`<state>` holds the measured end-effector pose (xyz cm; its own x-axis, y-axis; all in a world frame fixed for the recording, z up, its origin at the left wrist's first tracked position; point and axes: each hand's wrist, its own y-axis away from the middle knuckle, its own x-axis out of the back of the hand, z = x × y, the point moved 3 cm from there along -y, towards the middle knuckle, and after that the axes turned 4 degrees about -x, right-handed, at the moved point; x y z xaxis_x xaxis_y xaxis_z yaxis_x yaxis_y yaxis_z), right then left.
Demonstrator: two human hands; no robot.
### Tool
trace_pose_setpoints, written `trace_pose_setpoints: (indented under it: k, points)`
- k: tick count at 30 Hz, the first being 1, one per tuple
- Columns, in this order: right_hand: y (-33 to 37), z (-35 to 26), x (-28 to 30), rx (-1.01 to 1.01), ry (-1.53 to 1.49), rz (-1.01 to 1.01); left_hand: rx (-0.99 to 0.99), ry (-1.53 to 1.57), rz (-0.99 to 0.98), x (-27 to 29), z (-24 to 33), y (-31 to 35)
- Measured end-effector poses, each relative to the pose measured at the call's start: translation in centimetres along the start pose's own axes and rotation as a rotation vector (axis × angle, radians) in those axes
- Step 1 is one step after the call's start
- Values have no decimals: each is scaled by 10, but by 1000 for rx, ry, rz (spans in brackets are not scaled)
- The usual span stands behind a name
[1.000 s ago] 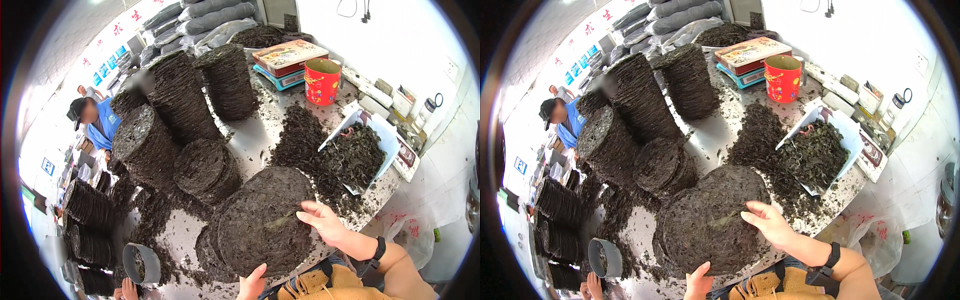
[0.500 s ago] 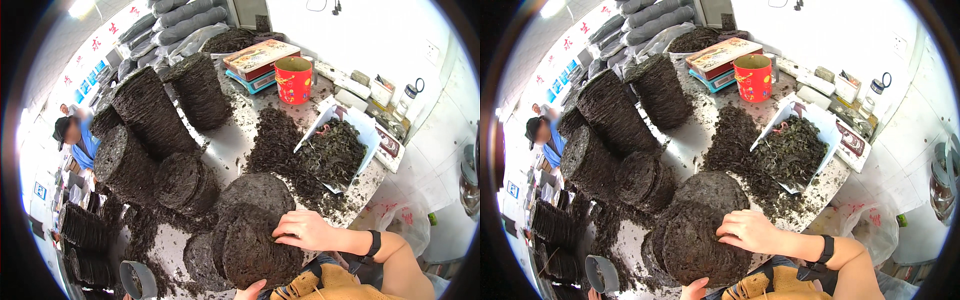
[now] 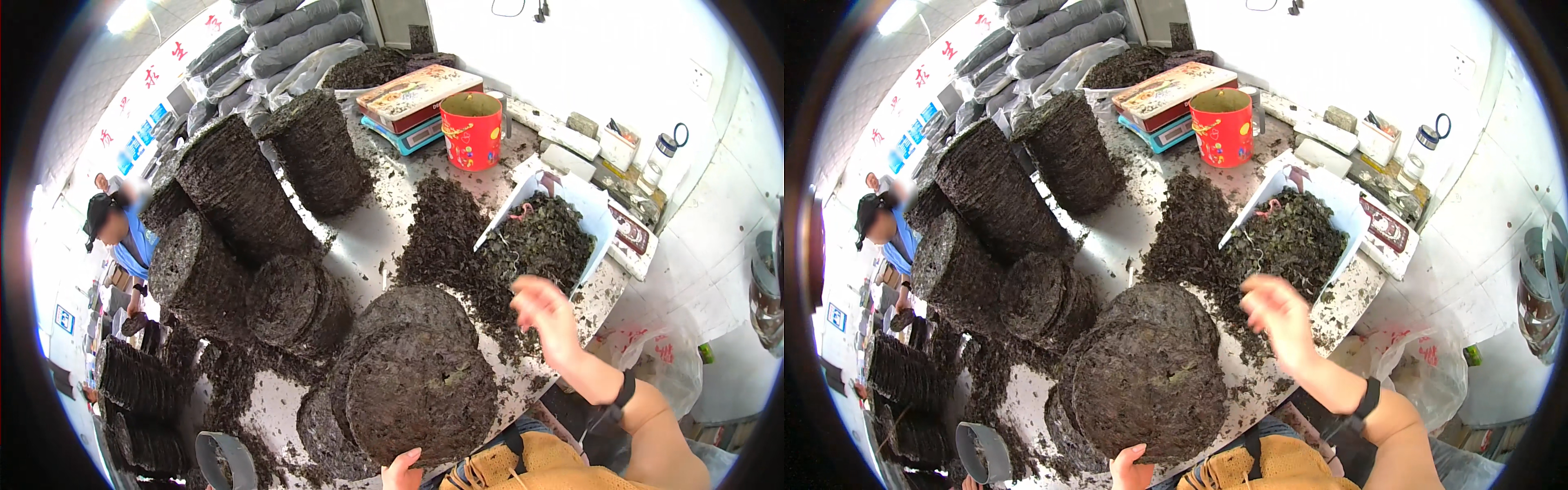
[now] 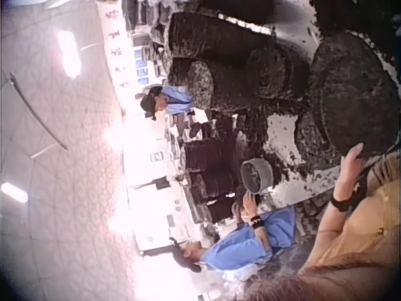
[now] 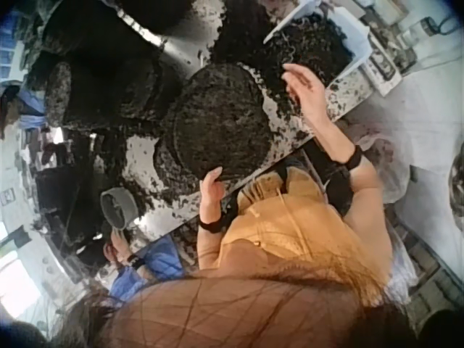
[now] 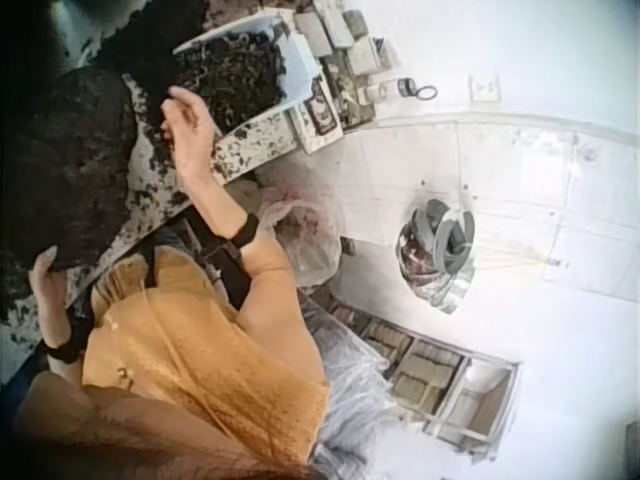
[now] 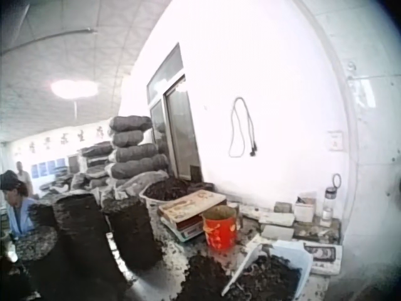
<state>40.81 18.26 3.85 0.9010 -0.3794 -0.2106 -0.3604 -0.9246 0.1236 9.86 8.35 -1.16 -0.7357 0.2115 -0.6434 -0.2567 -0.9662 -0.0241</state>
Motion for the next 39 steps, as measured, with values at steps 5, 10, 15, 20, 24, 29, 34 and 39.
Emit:
trace_pose_setpoints:
  k: [5,10,15,20,24,29,34,39]
  points:
    - [47,-17,-52,650,825,-601,211,-260,281,3,-4,0]
    - [43,-19,-54,416,798,-705,18,-984,123,28,6,12]
    - [-8,3,6,-35,-408,32,0,-751,263,58,-8,24]
    - [32,-8,-19,68,296,-357,452,5,611,16,-6,9]
    - [50,-21,-45,487,829,-400,217,-380,130,-26,9,1]
    - [48,-12,-51,382,832,-455,268,-468,63,-31,10,5]
    - [32,-8,-28,-84,384,-584,14,-910,182,12,5,9]
    - [-10,3,16,-160,-517,-184,358,-18,646,-2,2,-5]
